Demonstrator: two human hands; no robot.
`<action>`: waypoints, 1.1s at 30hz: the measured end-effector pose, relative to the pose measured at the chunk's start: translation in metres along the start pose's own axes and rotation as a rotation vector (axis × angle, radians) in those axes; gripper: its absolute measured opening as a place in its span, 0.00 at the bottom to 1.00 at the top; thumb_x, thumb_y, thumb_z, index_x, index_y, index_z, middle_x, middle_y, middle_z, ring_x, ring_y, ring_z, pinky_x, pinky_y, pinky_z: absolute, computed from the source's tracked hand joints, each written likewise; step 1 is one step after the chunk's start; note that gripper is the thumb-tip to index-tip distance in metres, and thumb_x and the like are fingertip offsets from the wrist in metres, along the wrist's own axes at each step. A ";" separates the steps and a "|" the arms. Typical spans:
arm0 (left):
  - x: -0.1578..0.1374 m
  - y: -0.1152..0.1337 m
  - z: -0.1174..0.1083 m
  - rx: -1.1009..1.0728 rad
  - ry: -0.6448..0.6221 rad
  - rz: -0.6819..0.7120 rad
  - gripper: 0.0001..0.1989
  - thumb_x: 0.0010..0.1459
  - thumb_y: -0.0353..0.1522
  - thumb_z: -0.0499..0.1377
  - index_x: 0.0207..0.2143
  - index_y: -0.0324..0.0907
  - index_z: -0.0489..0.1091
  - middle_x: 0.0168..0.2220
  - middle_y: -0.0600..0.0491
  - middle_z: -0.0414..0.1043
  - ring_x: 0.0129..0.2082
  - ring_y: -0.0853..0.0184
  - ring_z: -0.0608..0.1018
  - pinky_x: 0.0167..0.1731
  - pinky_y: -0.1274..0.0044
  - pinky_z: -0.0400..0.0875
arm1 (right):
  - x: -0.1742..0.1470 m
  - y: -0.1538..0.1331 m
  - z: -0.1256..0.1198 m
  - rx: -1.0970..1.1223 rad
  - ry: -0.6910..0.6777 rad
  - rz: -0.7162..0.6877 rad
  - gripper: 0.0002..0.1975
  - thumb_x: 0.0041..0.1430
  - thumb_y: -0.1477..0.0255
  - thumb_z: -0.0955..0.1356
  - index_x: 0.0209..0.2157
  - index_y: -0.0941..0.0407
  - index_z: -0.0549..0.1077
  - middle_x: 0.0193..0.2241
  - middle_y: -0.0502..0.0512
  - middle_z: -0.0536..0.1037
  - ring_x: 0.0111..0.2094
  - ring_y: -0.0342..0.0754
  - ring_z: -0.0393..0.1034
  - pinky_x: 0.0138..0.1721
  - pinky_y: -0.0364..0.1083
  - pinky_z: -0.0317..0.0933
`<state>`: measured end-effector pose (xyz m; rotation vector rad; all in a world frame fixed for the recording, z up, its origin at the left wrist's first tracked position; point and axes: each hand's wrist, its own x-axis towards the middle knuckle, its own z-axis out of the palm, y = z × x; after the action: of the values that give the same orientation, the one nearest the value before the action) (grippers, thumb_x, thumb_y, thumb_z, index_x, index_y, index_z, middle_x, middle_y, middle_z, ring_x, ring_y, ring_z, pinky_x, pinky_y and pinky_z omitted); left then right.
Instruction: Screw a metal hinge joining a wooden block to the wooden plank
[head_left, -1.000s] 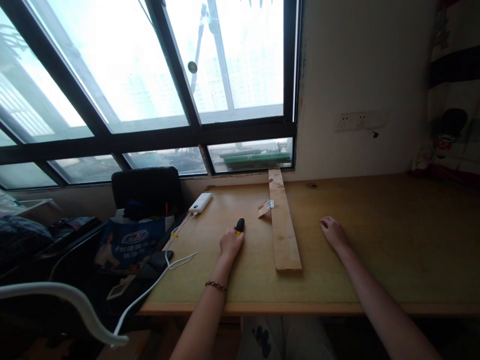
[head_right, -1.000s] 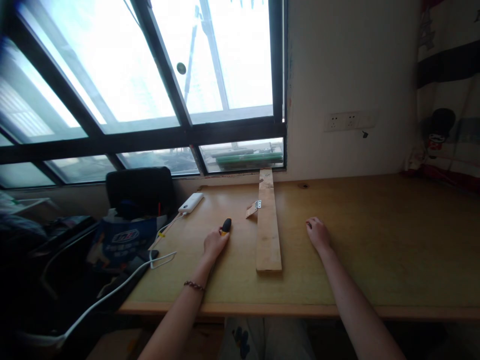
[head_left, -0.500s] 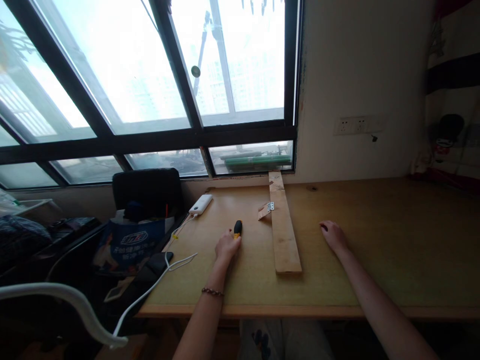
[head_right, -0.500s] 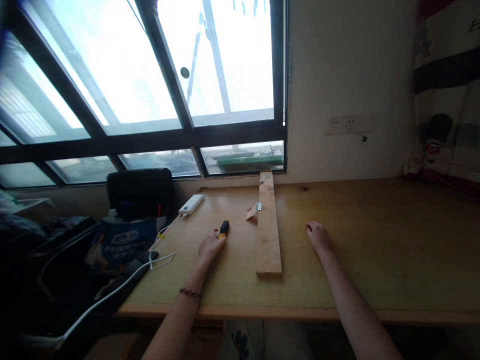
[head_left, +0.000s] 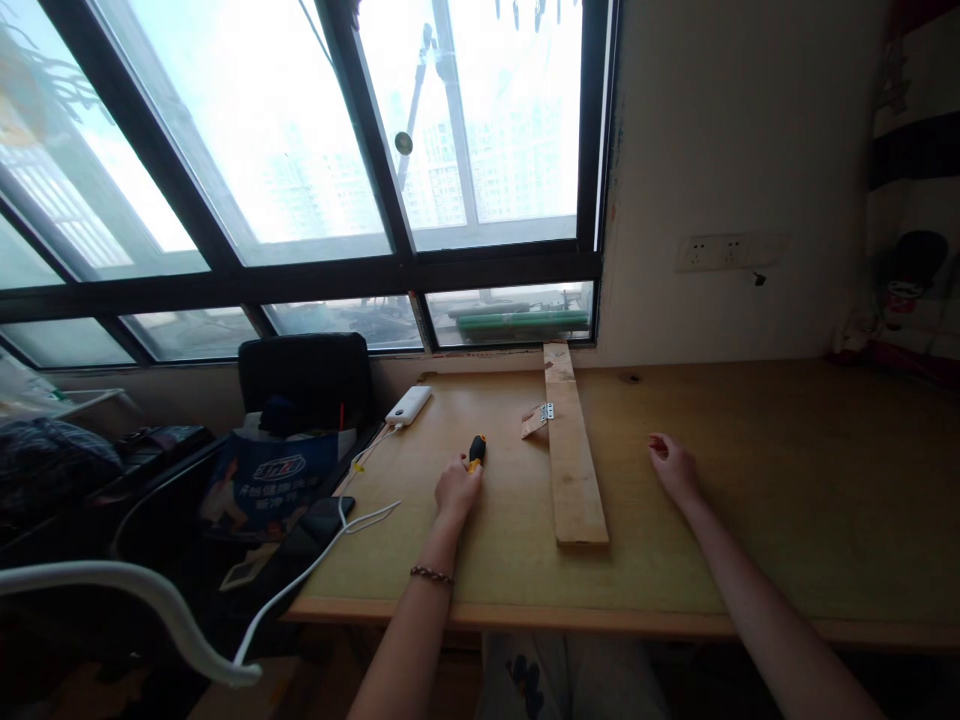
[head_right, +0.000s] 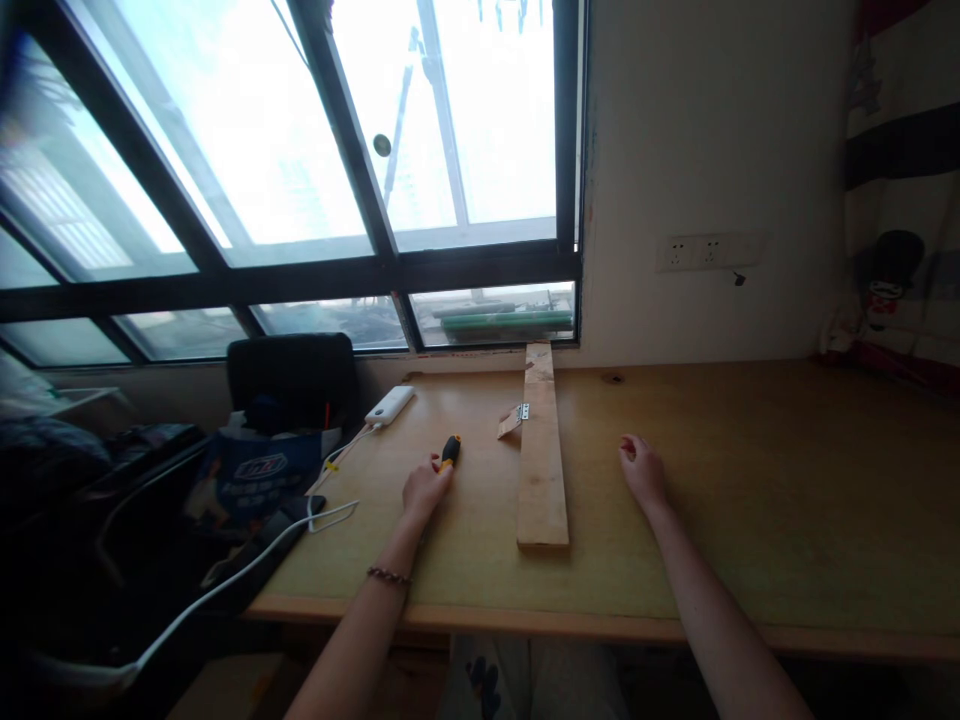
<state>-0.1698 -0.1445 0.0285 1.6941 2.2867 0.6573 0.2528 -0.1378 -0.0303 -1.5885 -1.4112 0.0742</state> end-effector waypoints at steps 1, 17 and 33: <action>0.001 -0.001 0.000 -0.004 0.000 0.001 0.23 0.51 0.41 0.52 0.48 0.41 0.62 0.41 0.45 0.72 0.39 0.58 0.74 0.32 0.74 0.63 | 0.000 -0.003 -0.001 0.023 0.026 -0.016 0.14 0.49 0.69 0.62 0.38 0.58 0.71 0.31 0.57 0.74 0.31 0.49 0.69 0.35 0.48 0.64; -0.008 0.005 -0.013 -0.318 0.421 0.283 0.15 0.53 0.39 0.52 0.38 0.40 0.68 0.37 0.46 0.69 0.35 0.63 0.72 0.37 0.73 0.64 | -0.002 -0.036 -0.013 0.122 0.063 -0.069 0.17 0.51 0.57 0.63 0.29 0.57 0.72 0.27 0.58 0.74 0.26 0.48 0.69 0.30 0.48 0.63; 0.008 0.140 0.099 -1.795 -0.235 -0.381 0.04 0.46 0.27 0.58 0.26 0.39 0.64 0.24 0.55 0.68 0.24 0.75 0.72 0.31 0.82 0.66 | -0.007 -0.052 -0.009 0.374 -0.033 0.102 0.21 0.49 0.52 0.64 0.34 0.57 0.69 0.29 0.58 0.77 0.27 0.50 0.73 0.31 0.48 0.66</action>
<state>-0.0108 -0.0824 0.0094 0.3583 0.8679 1.5144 0.2183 -0.1564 0.0055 -1.3496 -1.2550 0.4029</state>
